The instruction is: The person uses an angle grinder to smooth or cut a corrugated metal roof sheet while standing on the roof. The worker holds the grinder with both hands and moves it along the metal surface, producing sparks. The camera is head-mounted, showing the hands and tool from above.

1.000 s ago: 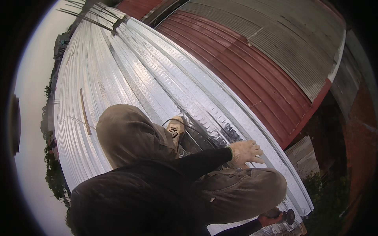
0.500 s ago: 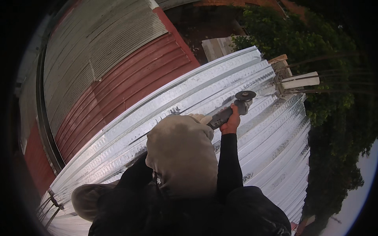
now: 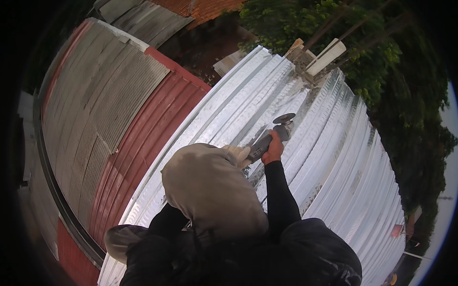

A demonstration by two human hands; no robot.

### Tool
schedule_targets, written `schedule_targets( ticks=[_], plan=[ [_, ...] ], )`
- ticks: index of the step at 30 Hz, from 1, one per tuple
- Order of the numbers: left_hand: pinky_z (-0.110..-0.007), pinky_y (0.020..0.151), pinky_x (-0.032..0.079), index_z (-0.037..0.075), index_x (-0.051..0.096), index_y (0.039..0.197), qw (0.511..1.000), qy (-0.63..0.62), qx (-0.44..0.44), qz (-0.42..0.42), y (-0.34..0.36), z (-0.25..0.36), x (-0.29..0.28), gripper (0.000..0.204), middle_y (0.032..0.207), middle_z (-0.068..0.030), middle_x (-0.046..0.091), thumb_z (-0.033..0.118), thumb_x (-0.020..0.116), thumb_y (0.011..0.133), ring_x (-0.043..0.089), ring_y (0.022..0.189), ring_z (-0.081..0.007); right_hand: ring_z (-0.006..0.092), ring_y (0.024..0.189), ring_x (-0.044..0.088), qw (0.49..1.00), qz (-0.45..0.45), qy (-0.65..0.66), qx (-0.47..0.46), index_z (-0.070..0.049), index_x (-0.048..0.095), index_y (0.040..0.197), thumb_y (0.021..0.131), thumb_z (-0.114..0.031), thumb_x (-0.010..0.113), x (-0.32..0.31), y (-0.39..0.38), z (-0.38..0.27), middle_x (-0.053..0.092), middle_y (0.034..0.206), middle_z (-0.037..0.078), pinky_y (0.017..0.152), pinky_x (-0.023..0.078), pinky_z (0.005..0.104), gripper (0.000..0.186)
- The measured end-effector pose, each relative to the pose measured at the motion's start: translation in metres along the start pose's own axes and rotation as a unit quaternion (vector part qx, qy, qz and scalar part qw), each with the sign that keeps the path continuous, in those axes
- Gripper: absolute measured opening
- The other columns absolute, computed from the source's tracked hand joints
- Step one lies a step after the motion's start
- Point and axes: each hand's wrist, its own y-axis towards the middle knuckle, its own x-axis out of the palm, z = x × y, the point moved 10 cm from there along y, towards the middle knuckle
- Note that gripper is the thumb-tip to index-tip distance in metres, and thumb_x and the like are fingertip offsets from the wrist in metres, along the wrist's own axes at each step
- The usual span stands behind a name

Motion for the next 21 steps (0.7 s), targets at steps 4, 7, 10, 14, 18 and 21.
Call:
schedule_targets(
  ticks=[4, 7, 10, 14, 18, 21],
  plan=[
    [-0.049, 0.11, 0.052, 0.025, 0.069, 0.146, 1.0, 0.022, -0.002, -0.012, -0.003, -0.007, -0.012, 0.044, 0.136, -0.0073, 0.071, 0.036, 0.068, 0.103, 0.069, 0.128, -0.0284, 0.0245, 0.086, 0.073, 1.0, -0.014, -0.016, 0.007, -0.002, 0.074, 0.113, 0.091, -0.025, 0.086, 0.009, -0.006, 0.007, 0.072, 0.102, 0.007, 0.079, 0.062, 0.044, 0.034],
    [-0.049, 0.109, 0.052, 0.024, 0.069, 0.145, 0.999, 0.037, 0.009, -0.021, 0.002, -0.006, -0.023, 0.044, 0.135, -0.0075, 0.072, 0.037, 0.068, 0.103, 0.069, 0.127, -0.0286, 0.0235, 0.085, 0.073, 1.0, -0.021, -0.003, 0.015, -0.003, 0.074, 0.113, 0.091, -0.026, 0.086, 0.012, -0.006, 0.01, 0.071, 0.1, 0.006, 0.079, 0.062, 0.0435, 0.034],
    [-0.049, 0.109, 0.052, 0.024, 0.069, 0.145, 0.997, 0.066, 0.022, -0.028, 0.007, 0.0, -0.041, 0.043, 0.135, -0.0077, 0.072, 0.037, 0.068, 0.103, 0.069, 0.127, -0.0287, 0.0232, 0.085, 0.072, 1.0, -0.024, 0.001, 0.017, -0.004, 0.074, 0.114, 0.091, -0.025, 0.087, 0.018, -0.011, 0.013, 0.07, 0.1, 0.006, 0.079, 0.062, 0.0437, 0.034],
    [-0.049, 0.109, 0.053, 0.023, 0.07, 0.144, 0.987, 0.16, 0.005, -0.03, 0.002, -0.013, -0.113, 0.043, 0.135, -0.008, 0.072, 0.037, 0.068, 0.103, 0.07, 0.126, -0.0289, 0.0231, 0.085, 0.072, 0.999, -0.035, 0.006, 0.004, -0.003, 0.074, 0.113, 0.09, -0.023, 0.088, 0.02, -0.011, 0.01, 0.071, 0.1, 0.005, 0.078, 0.062, 0.0439, 0.034],
    [-0.048, 0.106, 0.054, 0.015, 0.073, 0.136, 0.958, 0.268, -0.101, -0.023, -0.056, -0.113, -0.203, 0.042, 0.126, -0.0116, 0.075, 0.041, 0.07, 0.102, 0.073, 0.12, -0.0312, 0.0242, 0.084, 0.073, 0.998, -0.051, -0.005, -0.036, -0.004, 0.069, 0.119, 0.095, -0.025, 0.084, -0.003, 0.008, -0.034, 0.071, 0.098, 0.009, 0.076, 0.063, 0.0423, 0.035],
    [-0.05, 0.11, 0.058, 0.004, 0.075, 0.142, 0.924, 0.177, -0.339, 0.005, -0.177, -0.169, -0.291, 0.056, 0.141, -0.0146, 0.076, 0.044, 0.074, 0.103, 0.073, 0.129, -0.0334, 0.0258, 0.085, 0.073, 0.999, -0.05, 0.001, -0.018, -0.005, 0.068, 0.122, 0.096, -0.027, 0.084, -0.015, 0.025, -0.047, 0.071, 0.1, 0.01, 0.078, 0.064, 0.0433, 0.037]
  ],
)
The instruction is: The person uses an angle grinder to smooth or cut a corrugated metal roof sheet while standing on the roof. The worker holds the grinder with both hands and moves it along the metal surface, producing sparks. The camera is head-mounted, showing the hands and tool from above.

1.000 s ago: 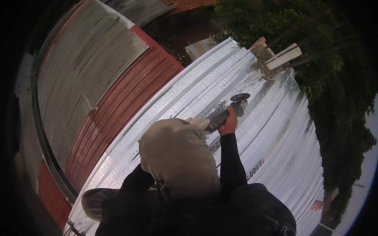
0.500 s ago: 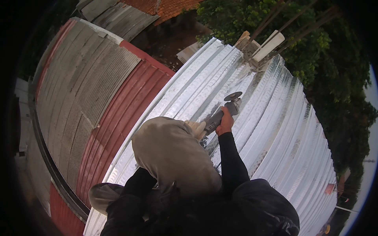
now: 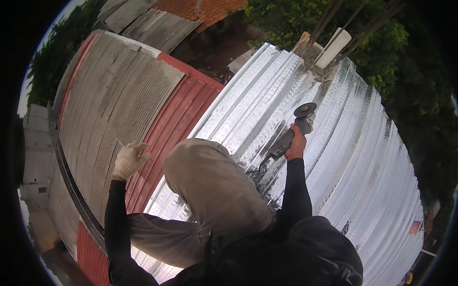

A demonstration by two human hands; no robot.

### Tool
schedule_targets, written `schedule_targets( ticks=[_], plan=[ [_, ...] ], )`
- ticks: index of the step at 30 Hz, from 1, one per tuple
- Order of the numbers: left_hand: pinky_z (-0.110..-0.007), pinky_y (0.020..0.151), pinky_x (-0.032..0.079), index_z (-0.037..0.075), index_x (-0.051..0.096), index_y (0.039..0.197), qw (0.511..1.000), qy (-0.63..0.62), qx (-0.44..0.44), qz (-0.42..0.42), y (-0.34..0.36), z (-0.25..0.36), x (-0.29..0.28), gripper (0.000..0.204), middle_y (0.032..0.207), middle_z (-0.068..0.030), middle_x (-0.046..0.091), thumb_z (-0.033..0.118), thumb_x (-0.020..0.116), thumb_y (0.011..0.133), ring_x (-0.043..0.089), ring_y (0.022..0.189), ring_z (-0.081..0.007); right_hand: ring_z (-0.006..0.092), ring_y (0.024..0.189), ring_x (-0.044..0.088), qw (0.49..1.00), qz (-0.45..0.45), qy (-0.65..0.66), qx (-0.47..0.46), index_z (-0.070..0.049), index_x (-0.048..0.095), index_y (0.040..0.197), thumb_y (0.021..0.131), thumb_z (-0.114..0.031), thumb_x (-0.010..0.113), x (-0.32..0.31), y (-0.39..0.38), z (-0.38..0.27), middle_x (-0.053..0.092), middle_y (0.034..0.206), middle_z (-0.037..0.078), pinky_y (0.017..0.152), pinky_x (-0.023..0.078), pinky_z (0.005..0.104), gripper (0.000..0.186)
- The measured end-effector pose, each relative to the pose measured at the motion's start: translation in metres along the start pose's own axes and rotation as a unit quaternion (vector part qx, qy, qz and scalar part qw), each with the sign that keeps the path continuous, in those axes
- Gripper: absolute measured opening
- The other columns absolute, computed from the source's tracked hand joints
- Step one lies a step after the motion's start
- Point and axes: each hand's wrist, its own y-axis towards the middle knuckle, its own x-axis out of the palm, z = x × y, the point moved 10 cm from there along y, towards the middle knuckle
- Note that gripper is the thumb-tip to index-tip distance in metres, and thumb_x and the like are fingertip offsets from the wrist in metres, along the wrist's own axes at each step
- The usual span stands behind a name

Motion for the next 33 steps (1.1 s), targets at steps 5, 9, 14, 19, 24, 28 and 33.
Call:
schedule_targets(
  ticks=[5, 9, 14, 19, 24, 28, 33],
  plan=[
    [-0.043, 0.107, 0.057, 0.001, 0.077, 0.138, 0.897, -0.283, -0.313, 0.131, -0.194, -0.185, 0.073, 0.057, 0.13, -0.0217, 0.08, 0.049, 0.068, 0.108, 0.078, 0.118, -0.031, 0.029, 0.084, 0.073, 0.998, -0.054, -0.016, 0.015, -0.007, 0.063, 0.125, 0.098, -0.027, 0.081, 0.017, 0.003, 0.006, 0.07, 0.101, 0.012, 0.078, 0.063, 0.0476, 0.038],
    [-0.045, 0.108, 0.056, 0.003, 0.076, 0.141, 0.808, -0.394, -0.431, 0.079, -0.345, -0.16, 0.246, 0.055, 0.134, -0.0238, 0.079, 0.047, 0.066, 0.11, 0.075, 0.126, -0.0346, 0.024, 0.083, 0.069, 0.991, -0.118, -0.046, 0.048, -0.009, 0.063, 0.117, 0.102, -0.035, 0.078, 0.024, -0.001, 0.015, 0.069, 0.1, 0.009, 0.081, 0.062, 0.045, 0.034],
    [-0.045, 0.108, 0.056, 0.003, 0.076, 0.139, 0.685, -0.44, -0.579, 0.051, -0.44, -0.017, 0.369, 0.053, 0.131, -0.0233, 0.079, 0.045, 0.066, 0.109, 0.075, 0.125, -0.0342, 0.0251, 0.099, 0.074, 0.97, -0.185, -0.112, 0.114, -0.009, 0.069, 0.114, 0.102, -0.044, 0.079, 0.043, 0.02, 0.017, 0.076, 0.106, 0.008, 0.091, 0.064, 0.044, 0.038],
    [-0.044, 0.107, 0.056, 0.003, 0.077, 0.136, 0.538, -0.491, -0.679, 0.093, -0.477, 0.104, 0.418, 0.05, 0.129, -0.0229, 0.08, 0.044, 0.067, 0.109, 0.075, 0.124, -0.0338, 0.0311, 0.112, 0.076, 0.911, -0.234, -0.272, 0.204, -0.006, 0.071, 0.121, 0.101, -0.042, 0.08, 0.124, 0.01, 0.069, 0.077, 0.121, 0.013, 0.098, 0.064, 0.0481, 0.042],
    [-0.044, 0.107, 0.056, 0.004, 0.078, 0.134, 0.46, -0.513, -0.713, 0.13, -0.477, 0.145, 0.431, 0.048, 0.127, -0.0225, 0.08, 0.043, 0.067, 0.109, 0.075, 0.123, -0.0335, 0.0308, 0.108, 0.076, 0.86, -0.313, -0.33, 0.234, -0.006, 0.071, 0.12, 0.1, -0.04, 0.08, 0.19, -0.026, 0.127, 0.077, 0.118, 0.013, 0.095, 0.064, 0.0474, 0.041],
    [-0.044, 0.107, 0.055, 0.004, 0.079, 0.131, 0.412, -0.523, -0.729, 0.159, -0.474, 0.149, 0.432, 0.046, 0.125, -0.0222, 0.081, 0.042, 0.067, 0.109, 0.076, 0.122, -0.0332, 0.0305, 0.105, 0.076, 0.817, -0.363, -0.367, 0.256, -0.005, 0.071, 0.118, 0.1, -0.039, 0.08, 0.227, -0.053, 0.171, 0.076, 0.115, 0.013, 0.093, 0.064, 0.0468, 0.04],
    [-0.044, 0.106, 0.056, 0.005, 0.08, 0.129, 0.382, -0.525, -0.705, 0.284, -0.482, 0.122, 0.402, 0.043, 0.123, -0.0217, 0.081, 0.041, 0.068, 0.107, 0.076, 0.121, -0.0336, 0.0302, 0.102, 0.076, 0.791, -0.401, -0.376, 0.268, -0.005, 0.071, 0.117, 0.1, -0.038, 0.081, 0.25, -0.074, 0.197, 0.076, 0.111, 0.014, 0.09, 0.064, 0.0461, 0.039]
  ],
)
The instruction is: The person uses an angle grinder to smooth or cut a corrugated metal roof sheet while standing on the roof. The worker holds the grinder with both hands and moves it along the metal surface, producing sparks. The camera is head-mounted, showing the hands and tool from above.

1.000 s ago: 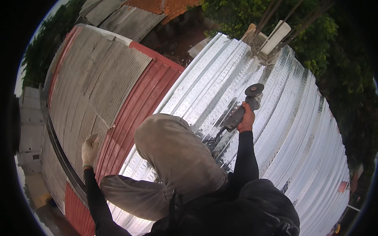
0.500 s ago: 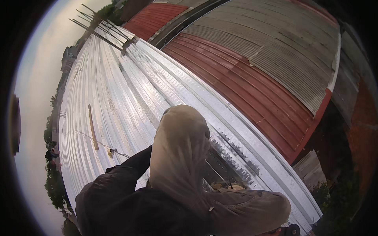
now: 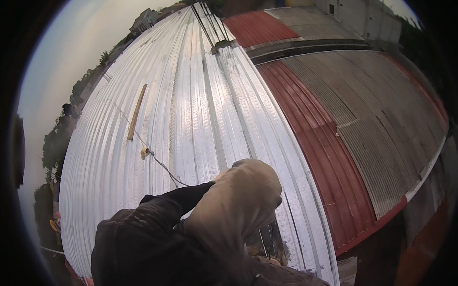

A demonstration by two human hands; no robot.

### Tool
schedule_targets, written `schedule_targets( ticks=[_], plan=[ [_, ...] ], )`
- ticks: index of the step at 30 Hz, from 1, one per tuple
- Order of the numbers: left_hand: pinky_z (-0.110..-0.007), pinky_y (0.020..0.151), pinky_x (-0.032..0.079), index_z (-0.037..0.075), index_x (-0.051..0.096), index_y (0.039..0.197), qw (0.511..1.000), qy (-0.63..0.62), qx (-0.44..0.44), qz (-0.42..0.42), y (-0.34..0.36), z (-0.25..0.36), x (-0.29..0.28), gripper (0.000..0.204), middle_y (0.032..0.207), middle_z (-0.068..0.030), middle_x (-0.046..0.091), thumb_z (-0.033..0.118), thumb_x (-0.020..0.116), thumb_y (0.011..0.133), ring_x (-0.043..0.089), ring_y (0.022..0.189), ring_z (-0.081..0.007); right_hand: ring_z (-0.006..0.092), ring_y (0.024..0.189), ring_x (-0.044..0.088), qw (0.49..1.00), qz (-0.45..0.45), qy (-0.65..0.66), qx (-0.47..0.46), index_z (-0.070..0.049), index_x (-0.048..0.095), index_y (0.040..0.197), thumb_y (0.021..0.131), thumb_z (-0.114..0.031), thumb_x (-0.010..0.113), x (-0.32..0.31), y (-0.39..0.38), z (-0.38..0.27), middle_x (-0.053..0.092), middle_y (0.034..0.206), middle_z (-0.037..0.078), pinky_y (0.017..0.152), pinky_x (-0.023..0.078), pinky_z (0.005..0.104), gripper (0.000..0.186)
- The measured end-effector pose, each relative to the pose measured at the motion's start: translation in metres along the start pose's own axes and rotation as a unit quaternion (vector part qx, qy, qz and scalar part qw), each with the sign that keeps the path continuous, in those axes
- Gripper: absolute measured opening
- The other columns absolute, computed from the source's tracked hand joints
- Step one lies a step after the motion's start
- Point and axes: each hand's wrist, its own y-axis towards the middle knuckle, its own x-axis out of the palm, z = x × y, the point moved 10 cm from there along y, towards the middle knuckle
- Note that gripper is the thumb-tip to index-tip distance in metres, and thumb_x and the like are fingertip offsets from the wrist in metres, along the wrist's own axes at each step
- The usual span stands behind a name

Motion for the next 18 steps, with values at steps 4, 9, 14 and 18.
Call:
schedule_targets(
  ticks=[4, 9, 14, 18],
  plan=[
    [-0.049, 0.106, 0.056, 0.01, 0.079, 0.132, 0.997, -0.012, 0.077, 0.015, -0.006, 0.014, -0.024, 0.043, 0.128, -0.0203, 0.079, 0.042, 0.067, 0.106, 0.075, 0.119, -0.0395, 0.0299, 0.099, 0.075, 1.0, -0.023, -0.016, 0.015, -0.004, 0.071, 0.116, 0.099, -0.037, 0.081, 0.022, -0.003, 0.006, 0.076, 0.109, 0.014, 0.088, 0.063, 0.0455, 0.038],
    [-0.058, 0.094, 0.061, 0.015, 0.086, 0.12, 0.909, 0.365, 0.192, -0.06, 0.027, 0.086, 0.033, 0.043, 0.119, -0.0186, 0.08, 0.05, 0.071, 0.098, 0.076, 0.116, -0.0428, 0.0295, 0.095, 0.075, 0.995, 0.01, 0.076, -0.06, -0.004, 0.07, 0.114, 0.099, -0.036, 0.081, -0.058, -0.038, -0.04, 0.075, 0.105, 0.014, 0.086, 0.063, 0.0447, 0.037],
    [-0.051, 0.104, 0.058, 0.012, 0.082, 0.13, 0.932, 0.277, 0.178, -0.155, 0.06, 0.013, 0.047, 0.048, 0.125, -0.0192, 0.08, 0.051, 0.07, 0.104, 0.076, 0.12, -0.0403, 0.0292, 0.092, 0.075, 0.977, -0.095, 0.193, 0.006, -0.004, 0.07, 0.112, 0.099, -0.035, 0.081, -0.074, -0.045, -0.005, 0.075, 0.101, 0.014, 0.083, 0.063, 0.044, 0.036],
    [-0.05, 0.105, 0.056, 0.012, 0.079, 0.134, 0.903, 0.288, 0.131, -0.292, 0.068, -0.003, 0.111, 0.049, 0.128, -0.0193, 0.08, 0.05, 0.07, 0.105, 0.076, 0.122, -0.0389, 0.0262, 0.075, 0.075, 0.967, 0.138, 0.13, -0.169, 0.0, 0.069, 0.109, 0.099, -0.032, 0.08, -0.049, -0.099, -0.065, 0.074, 0.093, 0.013, 0.072, 0.063, 0.0425, 0.035]
  ],
)
